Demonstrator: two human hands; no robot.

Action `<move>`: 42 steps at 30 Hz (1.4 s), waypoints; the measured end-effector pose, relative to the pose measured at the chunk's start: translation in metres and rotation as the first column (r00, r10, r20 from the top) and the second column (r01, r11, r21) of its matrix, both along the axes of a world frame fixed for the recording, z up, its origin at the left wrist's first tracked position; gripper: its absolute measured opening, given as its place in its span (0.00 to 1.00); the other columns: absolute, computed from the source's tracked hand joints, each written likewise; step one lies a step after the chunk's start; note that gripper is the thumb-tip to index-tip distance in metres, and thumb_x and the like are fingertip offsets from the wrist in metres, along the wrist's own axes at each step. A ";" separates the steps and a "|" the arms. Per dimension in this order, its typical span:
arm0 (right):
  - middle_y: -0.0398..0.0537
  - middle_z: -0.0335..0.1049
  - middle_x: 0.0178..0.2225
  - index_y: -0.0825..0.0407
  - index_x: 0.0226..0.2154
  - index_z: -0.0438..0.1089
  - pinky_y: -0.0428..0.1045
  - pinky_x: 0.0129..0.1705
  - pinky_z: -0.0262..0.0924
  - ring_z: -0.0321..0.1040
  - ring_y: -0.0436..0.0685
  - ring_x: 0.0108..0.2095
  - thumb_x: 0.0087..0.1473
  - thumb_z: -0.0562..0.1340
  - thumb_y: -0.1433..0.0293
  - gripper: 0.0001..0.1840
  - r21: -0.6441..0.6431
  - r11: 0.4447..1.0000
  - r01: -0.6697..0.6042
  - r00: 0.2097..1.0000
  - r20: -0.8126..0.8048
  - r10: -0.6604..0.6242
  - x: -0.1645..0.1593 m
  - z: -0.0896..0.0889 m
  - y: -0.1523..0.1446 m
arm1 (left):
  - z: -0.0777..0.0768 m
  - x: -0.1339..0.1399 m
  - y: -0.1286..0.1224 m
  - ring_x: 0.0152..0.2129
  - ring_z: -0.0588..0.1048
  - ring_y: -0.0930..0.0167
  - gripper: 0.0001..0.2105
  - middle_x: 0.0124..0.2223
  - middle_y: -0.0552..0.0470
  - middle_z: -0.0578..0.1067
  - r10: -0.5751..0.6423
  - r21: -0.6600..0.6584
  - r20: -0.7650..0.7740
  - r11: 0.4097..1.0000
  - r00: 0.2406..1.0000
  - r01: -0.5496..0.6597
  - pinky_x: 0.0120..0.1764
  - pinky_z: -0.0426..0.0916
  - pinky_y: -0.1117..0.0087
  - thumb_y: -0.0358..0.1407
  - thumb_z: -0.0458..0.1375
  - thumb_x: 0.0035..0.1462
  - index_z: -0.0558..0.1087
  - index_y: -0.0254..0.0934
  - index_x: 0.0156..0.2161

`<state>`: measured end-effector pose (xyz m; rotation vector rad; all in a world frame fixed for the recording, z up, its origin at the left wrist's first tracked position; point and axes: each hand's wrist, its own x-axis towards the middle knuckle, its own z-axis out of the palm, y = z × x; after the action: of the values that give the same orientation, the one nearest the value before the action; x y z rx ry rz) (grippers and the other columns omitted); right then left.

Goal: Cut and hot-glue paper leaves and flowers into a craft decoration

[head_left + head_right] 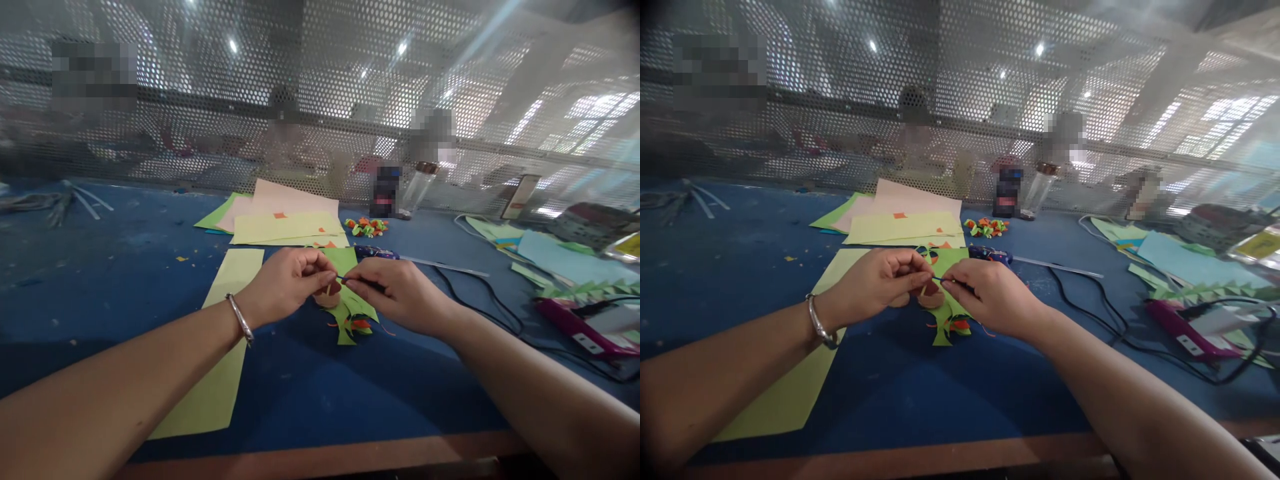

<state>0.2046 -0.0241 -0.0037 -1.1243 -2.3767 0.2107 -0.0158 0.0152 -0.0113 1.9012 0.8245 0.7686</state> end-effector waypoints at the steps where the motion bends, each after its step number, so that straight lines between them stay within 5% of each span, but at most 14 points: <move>1: 0.48 0.75 0.34 0.53 0.39 0.75 0.47 0.37 0.60 0.70 0.52 0.34 0.66 0.56 0.68 0.12 -0.003 1.000 0.000 1.000 -0.004 0.000 0.000 0.000 0.000 | 0.001 0.000 0.000 0.27 0.75 0.74 0.07 0.33 0.50 0.81 -0.001 0.031 -0.017 1.000 1.000 0.001 0.30 0.65 0.74 0.37 0.60 0.62 0.76 0.36 0.36; 7: 0.47 0.74 0.32 0.54 0.37 0.75 0.46 0.35 0.58 0.69 0.52 0.32 0.66 0.56 0.67 0.13 -0.019 1.000 0.021 0.999 0.038 -0.020 0.000 -0.001 -0.001 | 0.002 -0.001 -0.002 0.26 0.74 0.74 0.09 0.31 0.51 0.79 0.028 0.120 -0.064 0.993 0.998 -0.020 0.28 0.63 0.74 0.39 0.59 0.62 0.76 0.37 0.34; 17: 0.46 0.75 0.32 0.54 0.37 0.76 0.46 0.35 0.58 0.70 0.51 0.32 0.65 0.58 0.69 0.11 0.006 1.000 0.012 1.000 0.015 -0.013 0.000 -0.002 0.001 | -0.003 0.002 0.002 0.17 0.66 0.79 0.06 0.29 0.51 0.77 0.020 -0.225 0.075 0.974 0.997 -0.002 0.19 0.54 0.76 0.35 0.63 0.57 0.74 0.33 0.35; 26: 0.46 0.75 0.31 0.55 0.36 0.76 0.46 0.34 0.59 0.69 0.51 0.31 0.64 0.59 0.71 0.10 0.067 0.998 0.002 0.997 -0.071 0.002 -0.004 -0.006 0.002 | 0.002 0.004 -0.002 0.34 0.79 0.71 0.09 0.35 0.47 0.81 0.029 -0.177 0.142 0.984 0.989 -0.003 0.36 0.69 0.72 0.28 0.61 0.57 0.72 0.33 0.44; 38: 0.48 0.75 0.32 0.55 0.35 0.76 0.47 0.35 0.59 0.69 0.52 0.33 0.62 0.59 0.73 0.09 0.111 0.994 -0.017 0.999 -0.038 0.021 -0.004 -0.014 0.001 | 0.005 0.004 -0.006 0.17 0.65 0.80 0.11 0.30 0.52 0.77 0.019 -0.267 0.106 0.964 0.994 0.010 0.19 0.53 0.78 0.27 0.60 0.56 0.71 0.32 0.45; 42: 0.49 0.74 0.33 0.56 0.36 0.76 0.48 0.36 0.60 0.70 0.53 0.34 0.62 0.59 0.74 0.09 0.116 0.993 -0.027 0.999 -0.040 0.032 -0.005 -0.014 -0.001 | 0.007 0.004 -0.006 0.19 0.69 0.77 0.09 0.29 0.51 0.77 0.057 -0.292 0.089 0.956 0.994 -0.028 0.20 0.55 0.78 0.32 0.60 0.58 0.71 0.34 0.44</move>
<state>0.1999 -0.0251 -0.0173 -1.0223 -2.3380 0.1039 -0.0116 0.0088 -0.0047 1.5777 0.8693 0.7165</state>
